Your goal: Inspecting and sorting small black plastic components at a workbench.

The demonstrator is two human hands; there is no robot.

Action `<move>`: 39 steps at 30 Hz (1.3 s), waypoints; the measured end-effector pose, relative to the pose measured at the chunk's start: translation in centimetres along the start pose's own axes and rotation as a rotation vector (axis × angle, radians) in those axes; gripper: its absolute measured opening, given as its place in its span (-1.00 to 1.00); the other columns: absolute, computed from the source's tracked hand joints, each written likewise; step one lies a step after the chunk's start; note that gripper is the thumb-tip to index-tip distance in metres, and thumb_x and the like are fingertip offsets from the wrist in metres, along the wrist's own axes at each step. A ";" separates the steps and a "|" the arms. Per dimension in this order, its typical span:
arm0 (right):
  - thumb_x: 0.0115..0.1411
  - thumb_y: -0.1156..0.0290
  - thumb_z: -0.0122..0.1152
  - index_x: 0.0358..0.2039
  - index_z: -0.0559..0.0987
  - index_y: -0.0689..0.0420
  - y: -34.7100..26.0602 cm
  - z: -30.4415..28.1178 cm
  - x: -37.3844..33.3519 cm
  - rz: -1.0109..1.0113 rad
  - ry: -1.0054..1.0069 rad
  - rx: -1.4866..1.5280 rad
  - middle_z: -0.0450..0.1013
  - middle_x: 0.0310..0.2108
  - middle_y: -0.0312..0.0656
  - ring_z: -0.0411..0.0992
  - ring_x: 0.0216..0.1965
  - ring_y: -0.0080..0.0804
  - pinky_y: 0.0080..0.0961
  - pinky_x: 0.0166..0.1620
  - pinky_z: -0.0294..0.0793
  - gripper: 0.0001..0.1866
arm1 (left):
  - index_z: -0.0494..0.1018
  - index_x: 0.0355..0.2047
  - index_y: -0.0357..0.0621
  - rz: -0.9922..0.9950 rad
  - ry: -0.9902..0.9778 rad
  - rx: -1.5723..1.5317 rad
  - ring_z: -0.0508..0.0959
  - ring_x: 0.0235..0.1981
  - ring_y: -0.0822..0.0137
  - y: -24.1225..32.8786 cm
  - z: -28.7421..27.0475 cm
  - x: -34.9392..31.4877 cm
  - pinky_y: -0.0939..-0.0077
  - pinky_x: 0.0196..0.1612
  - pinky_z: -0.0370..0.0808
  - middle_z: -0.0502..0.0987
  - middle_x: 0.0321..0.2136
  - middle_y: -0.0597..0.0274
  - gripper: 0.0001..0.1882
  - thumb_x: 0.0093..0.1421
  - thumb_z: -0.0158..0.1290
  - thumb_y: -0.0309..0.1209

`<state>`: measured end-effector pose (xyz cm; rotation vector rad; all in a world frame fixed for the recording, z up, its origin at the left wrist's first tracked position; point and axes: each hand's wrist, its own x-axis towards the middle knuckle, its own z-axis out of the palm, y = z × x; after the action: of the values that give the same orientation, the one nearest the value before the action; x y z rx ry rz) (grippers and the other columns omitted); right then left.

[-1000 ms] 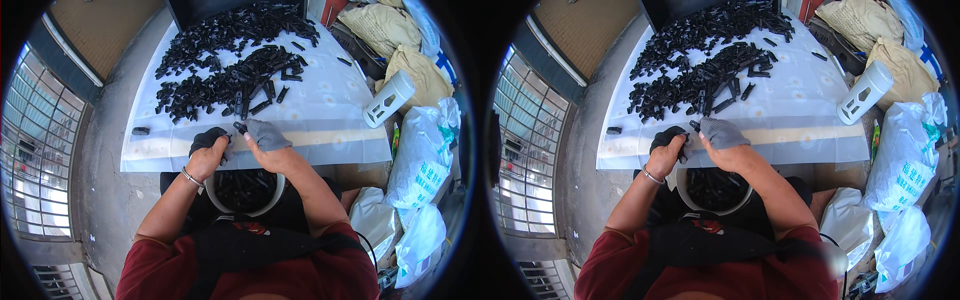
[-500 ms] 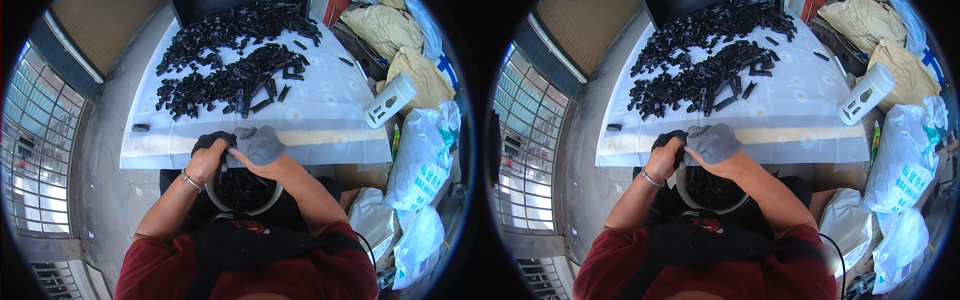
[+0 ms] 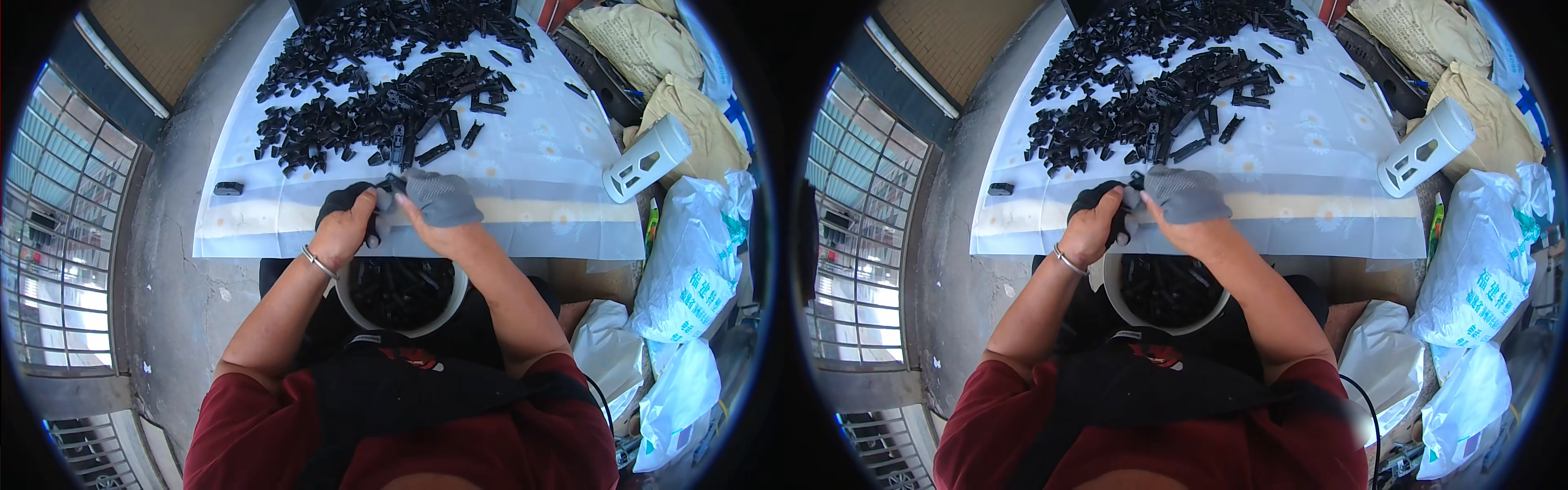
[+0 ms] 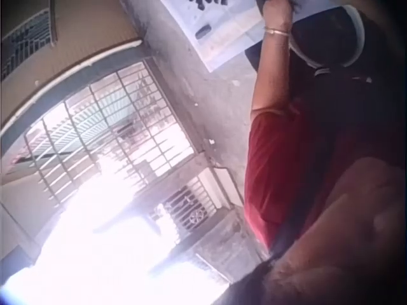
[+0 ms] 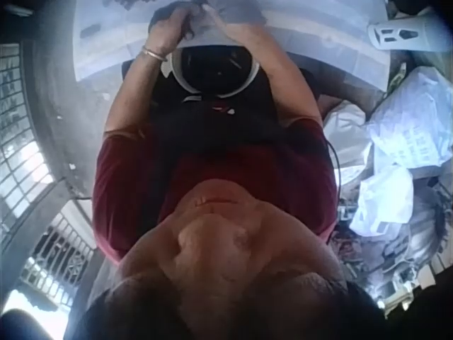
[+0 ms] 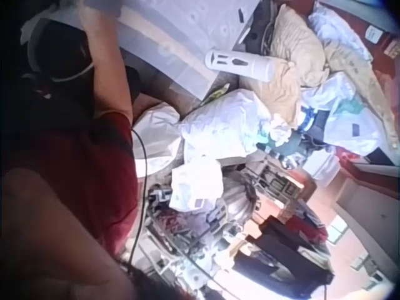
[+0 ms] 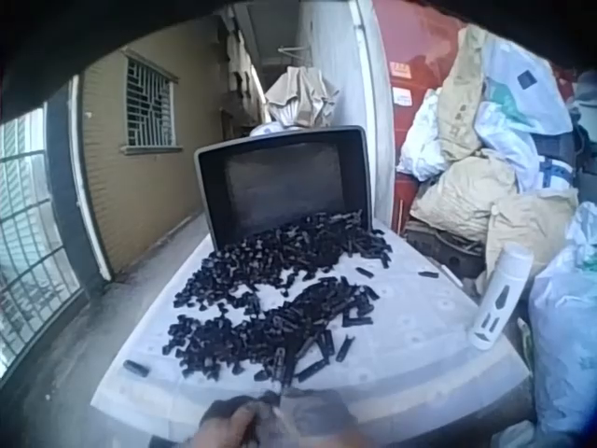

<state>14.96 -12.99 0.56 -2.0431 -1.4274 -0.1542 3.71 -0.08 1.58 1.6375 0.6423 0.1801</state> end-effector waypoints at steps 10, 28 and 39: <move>0.09 0.26 0.00 -0.30 0.48 0.23 4.6 -2.0 0.2 0.123 0.162 -0.218 0.43 -0.37 0.04 0.38 -0.32 -0.01 -0.25 -0.22 0.35 -0.70 | 0.43 -0.30 -0.22 0.464 0.319 0.743 0.51 -0.47 0.09 -0.9 -1.4 0.7 0.34 -0.36 0.43 0.50 -0.45 -0.04 -0.73 0.07 -0.04 -0.29; -0.10 0.36 0.20 -0.36 0.51 0.16 -1.0 1.1 -0.5 -0.181 0.163 -0.123 0.45 -0.35 -0.14 0.41 -0.34 -0.21 -0.32 -0.28 0.36 -0.75 | 0.44 -0.39 -0.26 0.386 0.033 0.251 0.44 -0.65 0.48 -1.0 0.0 0.0 0.61 -0.55 0.39 0.48 -0.65 0.25 -0.81 0.11 -0.01 -0.37; 0.02 0.39 0.16 -0.27 0.44 0.24 -1.4 1.6 -0.2 -0.049 0.219 0.471 0.41 -0.42 -0.08 0.38 -0.38 -0.19 -0.38 -0.30 0.35 -0.73 | 0.45 -0.35 -0.21 0.051 -0.051 -0.487 0.30 -0.63 0.58 -1.2 1.1 -0.2 0.70 -0.59 0.26 0.41 -0.60 0.41 -0.62 0.20 -0.12 -0.11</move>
<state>13.31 -11.96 -0.18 -1.5584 -1.2387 -0.0528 3.72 -1.06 0.26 1.1847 0.4722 0.3054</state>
